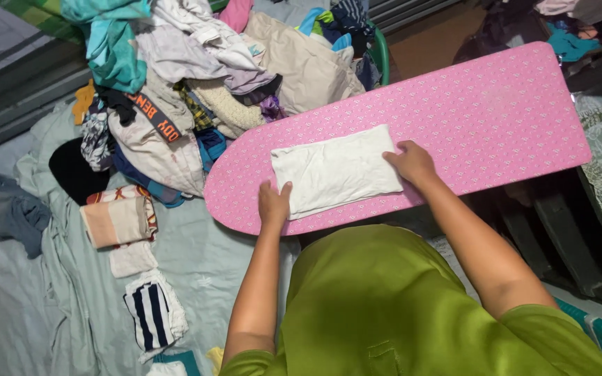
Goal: The recorder folds various pieces of clothing on a bed and an ironing board.
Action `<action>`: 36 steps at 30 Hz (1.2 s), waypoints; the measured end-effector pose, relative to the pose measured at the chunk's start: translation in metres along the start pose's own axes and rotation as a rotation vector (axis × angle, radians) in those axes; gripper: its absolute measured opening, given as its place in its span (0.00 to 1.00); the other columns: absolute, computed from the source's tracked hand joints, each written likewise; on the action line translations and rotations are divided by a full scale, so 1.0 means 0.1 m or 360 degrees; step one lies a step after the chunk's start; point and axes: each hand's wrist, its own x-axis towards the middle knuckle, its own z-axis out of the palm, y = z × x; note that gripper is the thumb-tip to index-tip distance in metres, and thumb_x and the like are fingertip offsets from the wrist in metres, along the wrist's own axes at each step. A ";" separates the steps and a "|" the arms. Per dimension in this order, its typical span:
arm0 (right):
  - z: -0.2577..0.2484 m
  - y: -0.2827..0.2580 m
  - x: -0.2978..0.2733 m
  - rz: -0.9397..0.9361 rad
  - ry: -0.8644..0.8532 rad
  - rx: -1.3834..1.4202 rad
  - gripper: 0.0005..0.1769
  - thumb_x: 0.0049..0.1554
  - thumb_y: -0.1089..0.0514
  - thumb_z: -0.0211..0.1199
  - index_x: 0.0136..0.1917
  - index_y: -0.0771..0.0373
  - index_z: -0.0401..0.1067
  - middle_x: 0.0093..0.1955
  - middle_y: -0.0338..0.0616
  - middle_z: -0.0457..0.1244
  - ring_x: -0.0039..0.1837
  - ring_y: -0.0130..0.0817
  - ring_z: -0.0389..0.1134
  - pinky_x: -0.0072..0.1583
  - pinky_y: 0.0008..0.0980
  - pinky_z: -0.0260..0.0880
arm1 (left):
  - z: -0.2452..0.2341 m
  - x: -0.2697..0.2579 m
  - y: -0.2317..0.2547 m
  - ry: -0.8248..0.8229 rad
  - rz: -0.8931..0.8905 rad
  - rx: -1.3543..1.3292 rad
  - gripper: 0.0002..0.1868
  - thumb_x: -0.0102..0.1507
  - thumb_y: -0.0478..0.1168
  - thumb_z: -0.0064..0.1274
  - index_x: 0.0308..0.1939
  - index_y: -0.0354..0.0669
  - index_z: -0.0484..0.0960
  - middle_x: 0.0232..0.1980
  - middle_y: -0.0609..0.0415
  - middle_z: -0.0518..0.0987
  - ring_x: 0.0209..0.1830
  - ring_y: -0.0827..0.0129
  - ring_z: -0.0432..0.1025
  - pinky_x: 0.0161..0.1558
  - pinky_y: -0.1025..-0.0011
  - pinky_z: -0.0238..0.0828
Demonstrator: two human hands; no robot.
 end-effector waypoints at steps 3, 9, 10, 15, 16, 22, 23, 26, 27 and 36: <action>0.13 -0.06 0.10 0.0202 -0.0287 0.0400 0.32 0.52 0.49 0.74 0.62 0.73 0.74 0.56 0.59 0.70 0.56 0.47 0.72 0.58 0.40 0.70 | -0.06 -0.04 0.31 -0.0259 -0.0304 0.0049 0.42 0.57 0.57 0.67 0.62 0.28 0.69 0.53 0.31 0.79 0.54 0.39 0.74 0.56 0.52 0.70; 0.09 0.14 0.18 0.0430 -0.0688 0.1617 0.21 0.56 0.63 0.66 0.62 0.73 0.71 0.55 0.55 0.70 0.54 0.44 0.73 0.56 0.38 0.75 | 0.28 0.20 0.18 -0.0606 -0.0190 -0.0234 0.36 0.54 0.52 0.62 0.61 0.32 0.78 0.54 0.36 0.84 0.54 0.48 0.80 0.57 0.58 0.73; 0.02 0.21 0.21 0.0433 -0.0678 0.1622 0.21 0.56 0.63 0.66 0.62 0.73 0.71 0.55 0.55 0.70 0.54 0.44 0.73 0.56 0.38 0.75 | 0.33 0.19 0.25 -0.0613 -0.0182 -0.0232 0.36 0.54 0.52 0.62 0.61 0.32 0.78 0.54 0.36 0.84 0.54 0.48 0.80 0.57 0.58 0.73; -0.51 0.56 0.35 0.0227 -0.0552 0.1824 0.30 0.55 0.67 0.63 0.71 0.63 0.64 0.62 0.50 0.67 0.59 0.39 0.72 0.61 0.39 0.74 | 1.00 0.27 0.39 -0.0534 0.0108 -0.0615 0.39 0.61 0.45 0.57 0.72 0.33 0.61 0.65 0.32 0.75 0.63 0.47 0.72 0.64 0.60 0.66; -0.72 0.55 0.33 0.0226 -0.0543 0.1825 0.30 0.55 0.67 0.63 0.71 0.63 0.64 0.62 0.50 0.67 0.59 0.39 0.72 0.61 0.39 0.74 | 1.14 0.25 0.49 -0.0540 0.0114 -0.0616 0.39 0.61 0.45 0.57 0.72 0.33 0.61 0.65 0.32 0.75 0.63 0.47 0.72 0.64 0.60 0.66; -1.49 1.08 0.50 0.0266 -0.0351 0.1604 0.37 0.56 0.64 0.62 0.78 0.58 0.59 0.66 0.49 0.66 0.61 0.38 0.71 0.62 0.38 0.73 | 1.59 0.05 1.22 -0.0698 0.0264 -0.0666 0.41 0.67 0.43 0.51 0.79 0.35 0.49 0.73 0.28 0.67 0.72 0.44 0.65 0.70 0.61 0.60; -1.51 1.28 0.58 0.0197 -0.0306 0.1522 0.37 0.56 0.65 0.64 0.77 0.60 0.61 0.66 0.51 0.66 0.62 0.38 0.71 0.63 0.36 0.73 | 1.54 0.01 1.34 -0.0700 0.0247 -0.0652 0.43 0.65 0.42 0.52 0.79 0.36 0.48 0.71 0.29 0.68 0.71 0.44 0.66 0.70 0.60 0.60; -1.51 1.55 0.68 0.0091 -0.0108 0.1144 0.35 0.56 0.65 0.68 0.75 0.64 0.64 0.65 0.53 0.67 0.62 0.38 0.70 0.64 0.34 0.71 | 1.10 -0.24 1.93 -0.0560 0.0210 -0.0469 0.48 0.60 0.39 0.56 0.79 0.36 0.47 0.70 0.29 0.67 0.69 0.42 0.65 0.69 0.57 0.59; -1.51 1.58 0.70 0.0055 0.0042 0.0854 0.33 0.56 0.65 0.70 0.73 0.65 0.66 0.63 0.54 0.68 0.61 0.39 0.70 0.64 0.34 0.70 | 0.89 -0.35 2.18 -0.0421 0.0192 -0.0294 0.51 0.57 0.38 0.59 0.79 0.36 0.46 0.69 0.28 0.66 0.67 0.40 0.62 0.68 0.55 0.56; -0.65 0.57 0.25 -0.1084 0.0558 0.0012 0.16 0.57 0.69 0.60 0.60 0.67 0.70 0.61 0.54 0.63 0.66 0.51 0.63 0.69 0.44 0.66 | 2.15 -0.38 2.23 -0.0113 0.1509 -0.0200 0.20 0.72 0.35 0.42 0.68 0.37 0.72 0.72 0.39 0.70 0.79 0.48 0.60 0.81 0.52 0.51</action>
